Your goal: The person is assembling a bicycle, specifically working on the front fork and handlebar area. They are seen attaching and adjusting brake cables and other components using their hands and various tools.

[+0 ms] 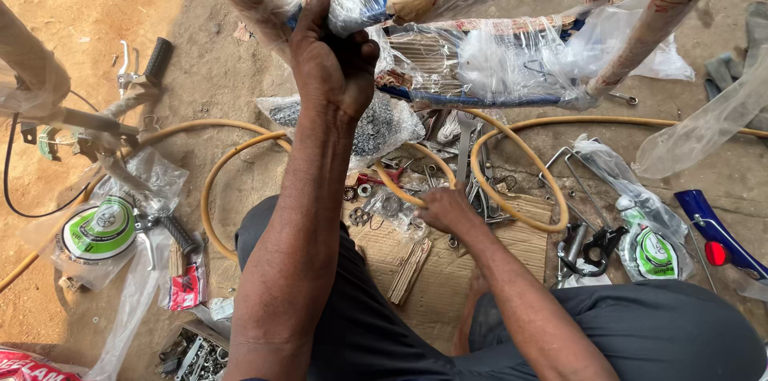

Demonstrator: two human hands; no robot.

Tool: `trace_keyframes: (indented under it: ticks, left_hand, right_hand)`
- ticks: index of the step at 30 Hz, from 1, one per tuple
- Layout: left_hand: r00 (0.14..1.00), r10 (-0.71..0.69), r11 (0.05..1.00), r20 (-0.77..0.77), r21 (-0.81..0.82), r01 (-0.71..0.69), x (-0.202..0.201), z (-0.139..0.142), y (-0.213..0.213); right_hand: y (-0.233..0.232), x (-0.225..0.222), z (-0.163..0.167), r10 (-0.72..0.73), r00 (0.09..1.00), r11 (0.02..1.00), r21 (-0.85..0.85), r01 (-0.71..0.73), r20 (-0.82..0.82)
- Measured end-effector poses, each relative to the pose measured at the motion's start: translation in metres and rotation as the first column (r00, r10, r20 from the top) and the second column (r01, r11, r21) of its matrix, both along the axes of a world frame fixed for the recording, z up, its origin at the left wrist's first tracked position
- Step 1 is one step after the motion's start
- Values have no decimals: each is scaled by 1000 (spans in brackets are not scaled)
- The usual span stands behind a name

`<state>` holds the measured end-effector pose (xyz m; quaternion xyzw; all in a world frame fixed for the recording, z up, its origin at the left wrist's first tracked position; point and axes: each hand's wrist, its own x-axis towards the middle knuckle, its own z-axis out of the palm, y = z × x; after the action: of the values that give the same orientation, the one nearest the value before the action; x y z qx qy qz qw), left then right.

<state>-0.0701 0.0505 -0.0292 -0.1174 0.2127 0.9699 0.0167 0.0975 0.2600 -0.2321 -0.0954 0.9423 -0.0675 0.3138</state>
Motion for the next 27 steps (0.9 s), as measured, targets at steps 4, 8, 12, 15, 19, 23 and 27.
trace_keyframes:
  ticks: [4, 8, 12, 15, 19, 23, 27]
  left_hand:
    - [999, 10, 1000, -30, 9, -10, 3, 2, -6]
    - [1000, -21, 999, 2, 47, 21, 2, -1, -4]
    - [997, -76, 994, -21, 71, 77, -3, -9, 3]
    - [997, -78, 996, 29, 44, 77, -12, -17, 15]
    - [987, -106, 993, 120, 62, 99, -29, -40, 40]
    - [969, -152, 988, 195, 47, 145, -37, -77, 77]
    - [918, -158, 979, 363, -60, 193, -20, -102, 108]
  right_hand:
    - [28, -11, 24, 5, 990, 980, 196, 22, -140]
    - [48, -16, 60, -37, 998, 968, 244, 51, -60]
    - [56, 5, 122, 9, 998, 982, 189, -20, 61]
    - [60, 30, 181, 134, 986, 991, -11, -136, -95]
    - [53, 52, 233, -81, 975, 972, -199, 123, 207]
    - [44, 65, 251, -60, 955, 819, -533, 214, 291]
    - [55, 69, 263, -133, 955, 848, -468, 248, 265]
